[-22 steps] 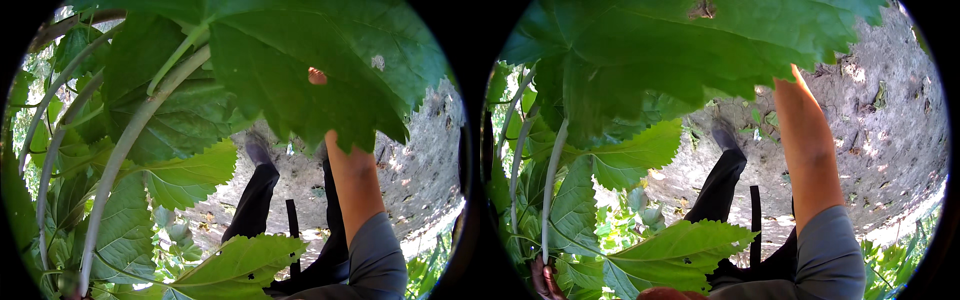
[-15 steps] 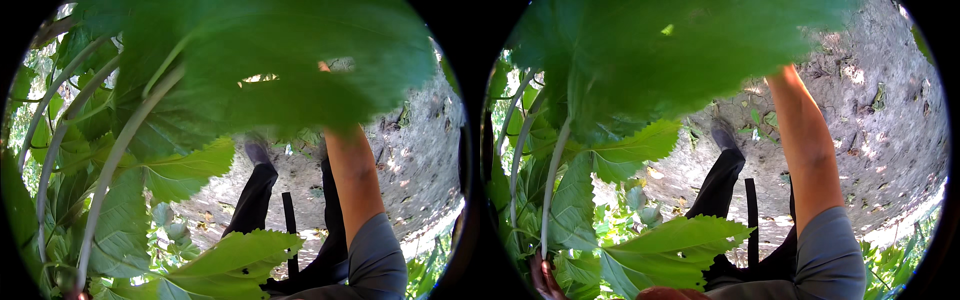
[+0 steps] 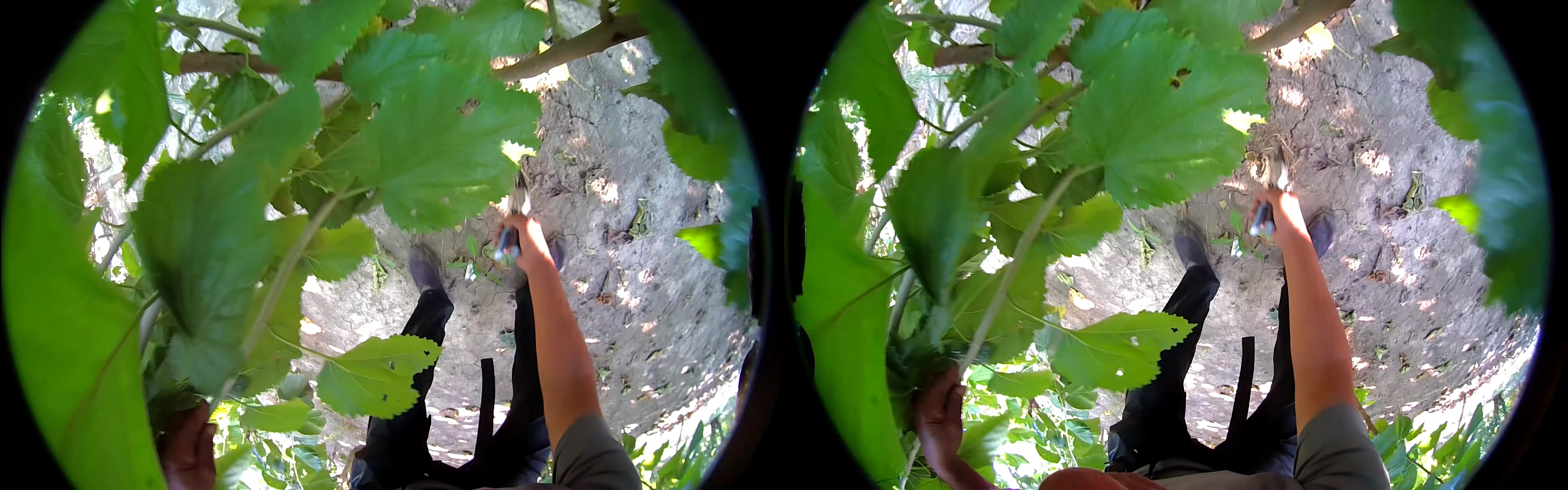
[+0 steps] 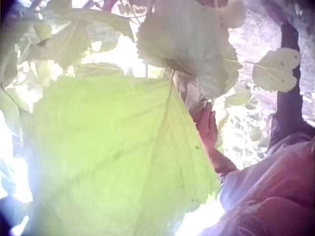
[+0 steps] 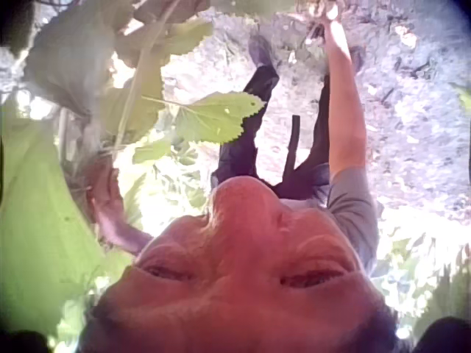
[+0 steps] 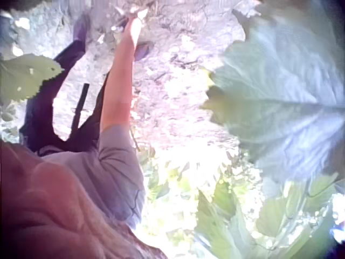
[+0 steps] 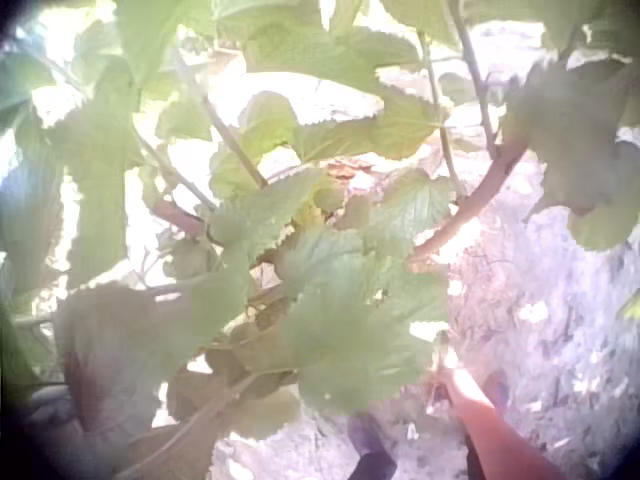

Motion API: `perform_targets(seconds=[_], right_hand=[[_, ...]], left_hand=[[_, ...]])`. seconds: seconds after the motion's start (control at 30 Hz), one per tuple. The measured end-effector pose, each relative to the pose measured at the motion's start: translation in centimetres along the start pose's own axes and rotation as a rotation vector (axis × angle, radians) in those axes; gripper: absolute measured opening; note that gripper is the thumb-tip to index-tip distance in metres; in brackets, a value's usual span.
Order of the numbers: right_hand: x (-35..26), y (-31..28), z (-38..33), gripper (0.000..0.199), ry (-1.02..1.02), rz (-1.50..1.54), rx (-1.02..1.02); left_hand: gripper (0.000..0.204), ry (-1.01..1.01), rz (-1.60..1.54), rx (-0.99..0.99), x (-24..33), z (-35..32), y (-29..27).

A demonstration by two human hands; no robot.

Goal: The person sits on the ground and uses pruning shears to trim a plant stem, then stands and walks through a mulberry grove to cut several branches from trees. The cut branches are placed on the ground.

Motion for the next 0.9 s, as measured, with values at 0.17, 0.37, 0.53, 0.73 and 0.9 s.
perform_targets(seconds=[0.17, 0.37, 0.53, 0.73, 0.9], right_hand=[[0.8, -6.0, -8.2, 0.011, 0.017, 0.15, 0.075], [-3.8, -6.5, -15.4, 0.013, -0.081, 0.16, 0.204], [-8.5, -3.4, -19.9, 0.023, -0.245, 0.018, 0.151], [-12.6, 10.7, -22.9, 0.046, -0.471, -0.509, -0.06], [-14.3, 21.3, -23.3, 0.055, -0.647, -1.207, -0.168]], left_hand=[[0.028, -0.067, -0.043, -0.271, -2.6, -5.5, 0.3], [0.027, -0.021, -0.001, -0.362, -0.4, -6.2, 2.6], [0.026, 0.27, 0.114, -0.339, -0.8, -6.6, 5.5], [0.024, 0.037, 0.188, -0.391, -1.6, -7.1, 7.4], [0.023, 0.079, 0.255, -0.425, -0.8, -7.2, 9.0]])
Point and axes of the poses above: each hand's wrist, its own z-axis towards the middle knuckle, its own y-axis out of the palm, x = y × z, the point moved 7 cm from there along z, towards the middle knuckle, and after that the axes turned 1 degree about y, right-handed, at the moved point
